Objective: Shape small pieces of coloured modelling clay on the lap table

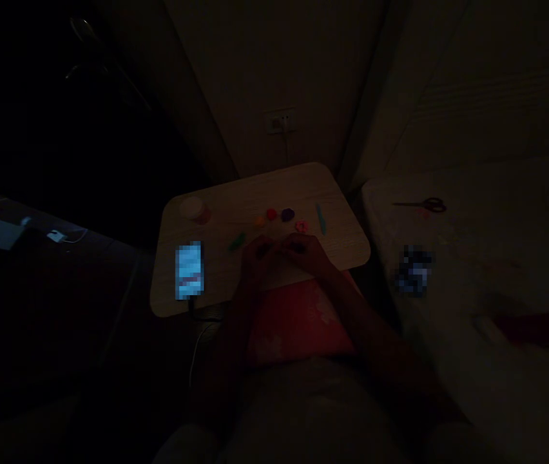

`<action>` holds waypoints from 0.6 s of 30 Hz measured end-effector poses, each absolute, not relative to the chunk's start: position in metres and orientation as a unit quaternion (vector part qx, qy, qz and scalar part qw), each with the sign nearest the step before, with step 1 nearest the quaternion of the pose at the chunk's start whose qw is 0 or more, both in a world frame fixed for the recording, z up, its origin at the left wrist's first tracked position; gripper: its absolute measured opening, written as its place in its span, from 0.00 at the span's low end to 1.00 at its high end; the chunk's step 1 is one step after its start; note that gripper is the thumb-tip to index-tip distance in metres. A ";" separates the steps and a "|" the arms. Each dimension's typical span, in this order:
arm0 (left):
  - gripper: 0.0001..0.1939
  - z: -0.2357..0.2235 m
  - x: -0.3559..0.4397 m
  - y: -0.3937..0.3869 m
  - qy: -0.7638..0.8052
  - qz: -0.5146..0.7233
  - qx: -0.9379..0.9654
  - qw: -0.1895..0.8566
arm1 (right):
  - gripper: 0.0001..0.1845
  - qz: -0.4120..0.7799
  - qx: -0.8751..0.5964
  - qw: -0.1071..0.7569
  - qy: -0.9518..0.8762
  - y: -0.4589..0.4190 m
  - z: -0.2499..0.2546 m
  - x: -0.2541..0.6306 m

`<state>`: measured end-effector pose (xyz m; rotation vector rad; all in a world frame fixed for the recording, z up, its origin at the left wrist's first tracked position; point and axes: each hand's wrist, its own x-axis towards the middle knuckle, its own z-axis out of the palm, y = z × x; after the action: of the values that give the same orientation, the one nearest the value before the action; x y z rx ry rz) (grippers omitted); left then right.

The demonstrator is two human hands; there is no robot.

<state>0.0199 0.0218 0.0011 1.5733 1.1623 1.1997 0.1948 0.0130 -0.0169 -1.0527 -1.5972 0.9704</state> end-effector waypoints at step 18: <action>0.03 -0.016 0.013 0.023 0.512 0.564 0.592 0.261 | 0.08 0.107 -0.542 0.324 -0.768 0.005 -0.007 0.194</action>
<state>0.0132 0.0231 -0.0155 1.6027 1.3873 1.5278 0.1938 0.0051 -0.0068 -1.4223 -2.0151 0.2820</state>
